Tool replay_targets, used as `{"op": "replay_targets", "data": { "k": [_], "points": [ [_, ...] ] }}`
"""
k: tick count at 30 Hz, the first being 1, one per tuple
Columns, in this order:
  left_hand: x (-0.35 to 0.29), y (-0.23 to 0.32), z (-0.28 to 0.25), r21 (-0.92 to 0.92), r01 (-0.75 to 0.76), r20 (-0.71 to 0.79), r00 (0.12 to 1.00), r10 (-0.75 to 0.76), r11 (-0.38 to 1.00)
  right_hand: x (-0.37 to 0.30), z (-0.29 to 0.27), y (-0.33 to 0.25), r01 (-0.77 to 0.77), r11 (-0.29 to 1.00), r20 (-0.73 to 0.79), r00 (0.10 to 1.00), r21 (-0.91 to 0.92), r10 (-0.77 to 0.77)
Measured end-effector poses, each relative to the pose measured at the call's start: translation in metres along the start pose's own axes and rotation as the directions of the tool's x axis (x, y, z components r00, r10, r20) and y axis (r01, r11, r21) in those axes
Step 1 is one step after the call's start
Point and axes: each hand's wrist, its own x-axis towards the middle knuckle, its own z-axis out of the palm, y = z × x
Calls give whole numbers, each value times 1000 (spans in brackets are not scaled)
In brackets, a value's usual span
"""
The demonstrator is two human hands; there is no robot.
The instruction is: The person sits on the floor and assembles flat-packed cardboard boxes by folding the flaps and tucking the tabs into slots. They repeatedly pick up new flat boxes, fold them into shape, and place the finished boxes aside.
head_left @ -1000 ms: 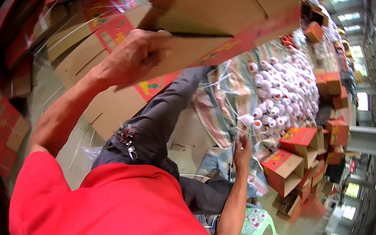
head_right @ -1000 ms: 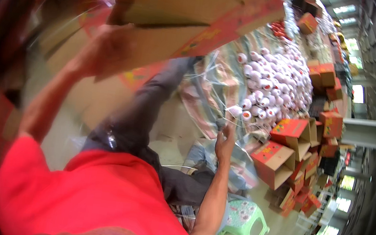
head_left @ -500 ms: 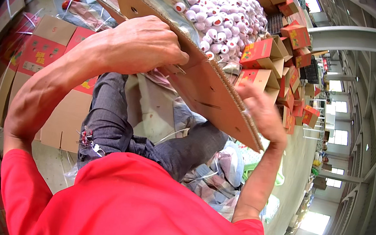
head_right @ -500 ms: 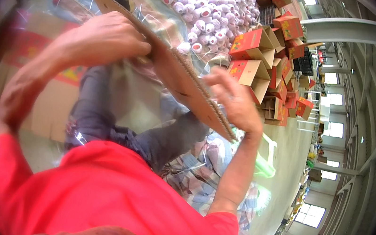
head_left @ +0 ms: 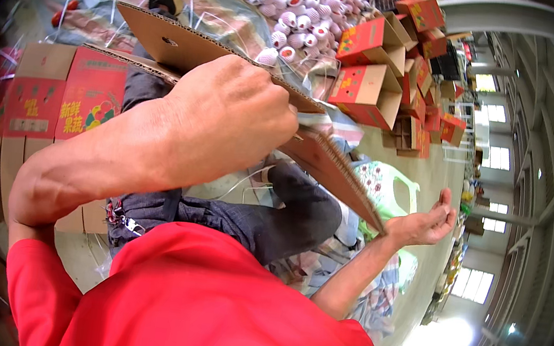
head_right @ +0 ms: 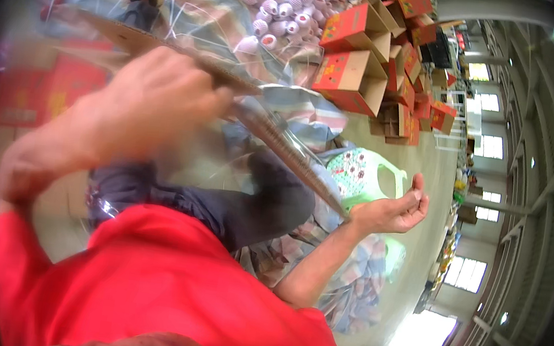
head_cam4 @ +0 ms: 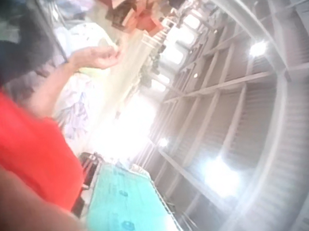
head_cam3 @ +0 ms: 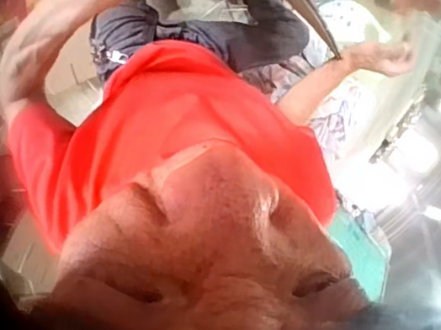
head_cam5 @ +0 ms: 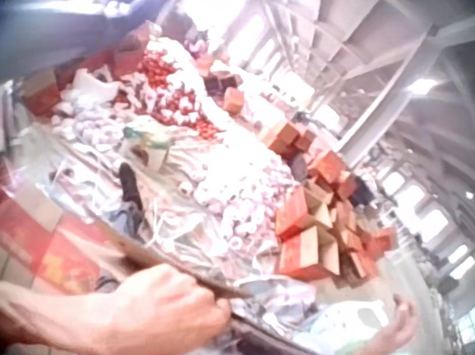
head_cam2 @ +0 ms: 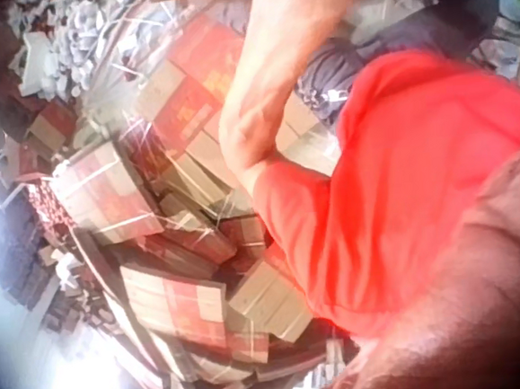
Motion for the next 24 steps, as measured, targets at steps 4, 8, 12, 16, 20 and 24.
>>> {"op": "replay_targets", "data": {
  "k": [4,8,12,16,20,24],
  "points": [
    [33,7,6,-64,-16,203,979,29,998,9,-82,81,-87,985,54,994,-152,96],
    [44,9,43,-63,1,233,972,14,998,-84,-17,87,-641,763,271,750,77,603],
    [36,37,69,-117,0,310,950,36,993,-104,59,85,-656,748,215,749,101,627],
    [19,27,57,-234,-206,254,930,264,950,-102,70,84,-662,703,359,742,260,566],
    [34,5,12,-306,-94,-39,995,86,947,-109,64,87,-623,709,328,780,329,533],
    [28,-48,13,-253,135,297,953,-56,958,-108,64,89,-675,644,341,738,360,582]
  ]
}}
